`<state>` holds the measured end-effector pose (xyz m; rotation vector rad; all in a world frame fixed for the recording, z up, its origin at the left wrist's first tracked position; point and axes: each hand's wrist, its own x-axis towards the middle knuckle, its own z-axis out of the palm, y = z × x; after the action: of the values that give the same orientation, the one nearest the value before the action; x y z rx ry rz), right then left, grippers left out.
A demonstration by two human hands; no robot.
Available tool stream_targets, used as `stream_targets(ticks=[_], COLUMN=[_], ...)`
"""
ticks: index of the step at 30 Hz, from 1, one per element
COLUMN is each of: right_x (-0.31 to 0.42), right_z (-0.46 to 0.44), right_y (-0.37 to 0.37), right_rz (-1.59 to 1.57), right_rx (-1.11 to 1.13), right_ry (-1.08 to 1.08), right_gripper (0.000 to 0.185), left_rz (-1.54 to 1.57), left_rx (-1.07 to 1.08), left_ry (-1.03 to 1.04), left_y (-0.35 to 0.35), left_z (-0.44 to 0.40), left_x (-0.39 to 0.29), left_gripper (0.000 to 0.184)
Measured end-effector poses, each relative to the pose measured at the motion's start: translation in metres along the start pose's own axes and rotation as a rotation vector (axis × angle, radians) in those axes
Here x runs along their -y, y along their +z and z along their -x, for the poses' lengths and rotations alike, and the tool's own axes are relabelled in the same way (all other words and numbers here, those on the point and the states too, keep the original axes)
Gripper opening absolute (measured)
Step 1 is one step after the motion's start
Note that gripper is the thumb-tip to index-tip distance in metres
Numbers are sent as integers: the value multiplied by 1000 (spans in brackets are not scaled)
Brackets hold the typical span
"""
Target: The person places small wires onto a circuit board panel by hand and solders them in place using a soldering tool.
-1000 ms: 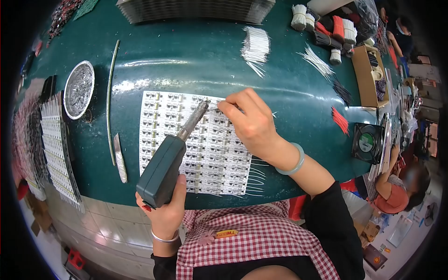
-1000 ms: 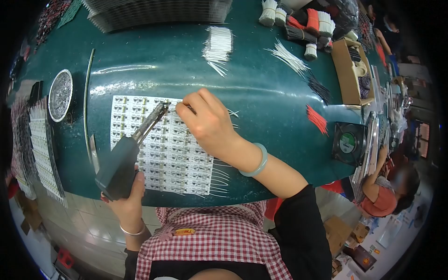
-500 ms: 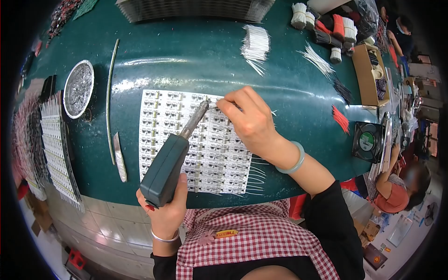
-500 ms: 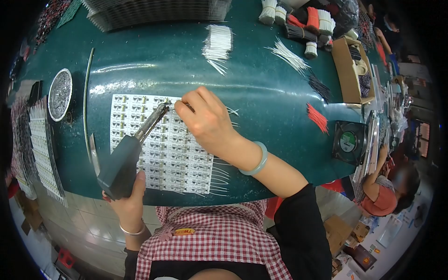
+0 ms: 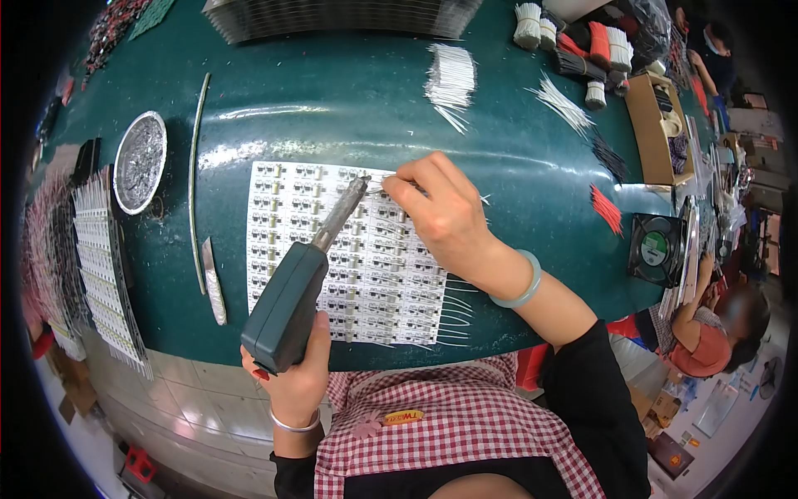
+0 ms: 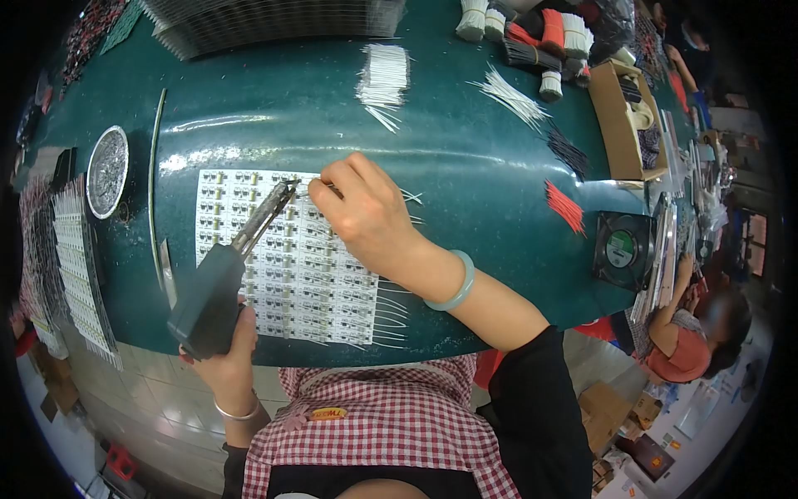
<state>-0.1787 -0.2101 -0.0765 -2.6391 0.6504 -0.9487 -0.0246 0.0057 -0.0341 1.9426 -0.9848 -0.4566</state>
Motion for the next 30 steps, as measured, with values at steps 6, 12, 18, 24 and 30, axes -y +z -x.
stream_targets(ticks=[6, 12, 18, 24, 30], right_x=[4, 16, 11, 9, 7], right_z=[3, 1, 5, 7, 7], right_y=[-13, -30, -5, -1, 0], right_rz=[24, 31, 3, -1, -12], right_rx=[23, 18, 10, 18, 24], right_ry=[35, 35, -9, -3, 4], right_gripper=[23, 26, 26, 24, 24], left_rz=[71, 106, 136, 162, 140], left_rx=[-14, -32, -32, -26, -53], left_ry=[-31, -47, -75, -147, -215], left_y=[-2, -4, -7, -6, -1], left_z=[0, 2, 5, 6, 7], left_x=[0, 3, 1, -2, -8], left_gripper=[27, 32, 31, 32, 27])
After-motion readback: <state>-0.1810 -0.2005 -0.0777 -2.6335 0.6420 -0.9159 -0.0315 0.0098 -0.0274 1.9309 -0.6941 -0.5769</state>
